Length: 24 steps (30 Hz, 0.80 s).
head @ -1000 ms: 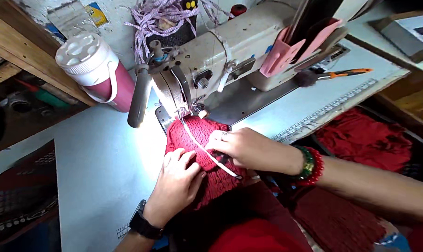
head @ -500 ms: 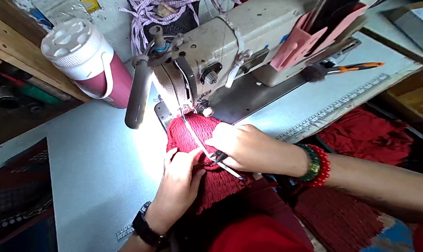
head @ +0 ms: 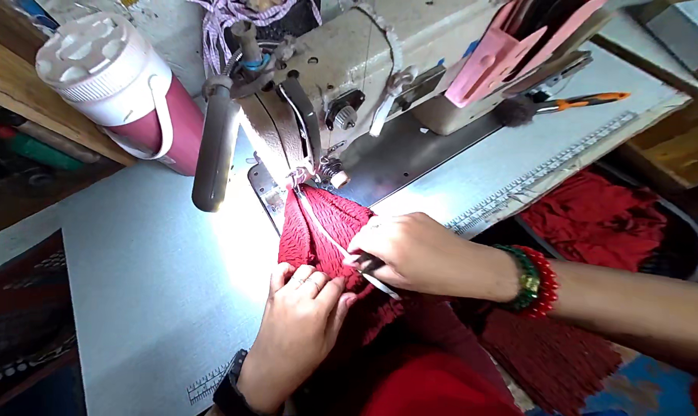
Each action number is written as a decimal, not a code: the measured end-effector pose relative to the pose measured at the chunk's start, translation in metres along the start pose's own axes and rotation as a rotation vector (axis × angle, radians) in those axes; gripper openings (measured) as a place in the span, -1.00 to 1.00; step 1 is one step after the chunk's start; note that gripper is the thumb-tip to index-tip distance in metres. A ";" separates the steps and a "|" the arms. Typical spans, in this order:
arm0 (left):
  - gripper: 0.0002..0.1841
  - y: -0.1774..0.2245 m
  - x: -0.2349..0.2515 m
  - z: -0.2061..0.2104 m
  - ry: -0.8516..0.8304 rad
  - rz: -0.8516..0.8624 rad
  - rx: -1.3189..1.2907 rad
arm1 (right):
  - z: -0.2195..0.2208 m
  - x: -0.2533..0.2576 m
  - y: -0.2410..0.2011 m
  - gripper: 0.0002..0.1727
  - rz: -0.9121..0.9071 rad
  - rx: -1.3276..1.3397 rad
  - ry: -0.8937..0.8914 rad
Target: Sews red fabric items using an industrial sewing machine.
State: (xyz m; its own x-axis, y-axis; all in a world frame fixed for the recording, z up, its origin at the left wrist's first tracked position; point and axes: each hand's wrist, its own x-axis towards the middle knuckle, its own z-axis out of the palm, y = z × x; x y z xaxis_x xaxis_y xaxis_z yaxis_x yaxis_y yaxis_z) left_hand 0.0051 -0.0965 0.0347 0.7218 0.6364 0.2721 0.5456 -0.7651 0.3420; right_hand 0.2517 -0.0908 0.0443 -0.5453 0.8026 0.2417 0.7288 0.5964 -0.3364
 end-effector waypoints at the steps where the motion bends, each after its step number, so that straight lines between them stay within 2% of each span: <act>1: -0.64 0.000 0.004 -0.001 0.039 -0.039 -0.034 | 0.002 0.005 -0.001 -0.70 0.039 -0.029 -0.002; 3: -0.72 -0.003 0.014 -0.002 0.090 -0.134 -0.081 | 0.002 0.010 -0.006 -0.73 0.074 -0.081 -0.037; 5: -0.68 -0.010 0.022 0.003 0.108 -0.207 -0.113 | -0.001 0.013 -0.014 -0.86 0.069 -0.125 -0.040; 7: -0.63 -0.013 0.030 0.008 0.095 -0.219 -0.054 | -0.004 0.013 -0.022 -0.91 0.024 -0.159 0.017; 8: -0.68 -0.012 0.033 0.010 0.089 -0.206 -0.003 | -0.006 0.013 -0.024 -0.93 0.005 -0.160 0.033; 11: -0.78 -0.014 0.035 0.015 0.158 -0.157 0.031 | -0.009 0.015 -0.016 -0.88 0.026 -0.041 0.070; 15: -0.80 -0.019 0.031 0.016 0.274 -0.180 -0.136 | 0.000 0.032 0.007 -0.69 0.036 -0.008 0.087; 18: -0.82 -0.019 0.029 0.017 0.301 -0.194 -0.178 | 0.015 0.043 0.016 -0.75 -0.021 -0.012 0.091; 21: -0.84 -0.019 0.028 0.017 0.328 -0.206 -0.258 | 0.026 0.045 0.022 -0.83 -0.095 0.016 0.200; 24: -0.66 -0.018 0.024 0.007 0.214 -0.244 -0.127 | 0.025 0.037 0.016 -0.79 -0.100 0.001 0.249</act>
State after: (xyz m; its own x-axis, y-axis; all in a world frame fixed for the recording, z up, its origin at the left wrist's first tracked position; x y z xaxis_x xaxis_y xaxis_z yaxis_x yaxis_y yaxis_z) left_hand 0.0152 -0.0680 0.0284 0.4634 0.8155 0.3468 0.6242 -0.5782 0.5255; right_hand 0.2328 -0.0513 0.0253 -0.4963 0.7166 0.4900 0.6754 0.6734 -0.3007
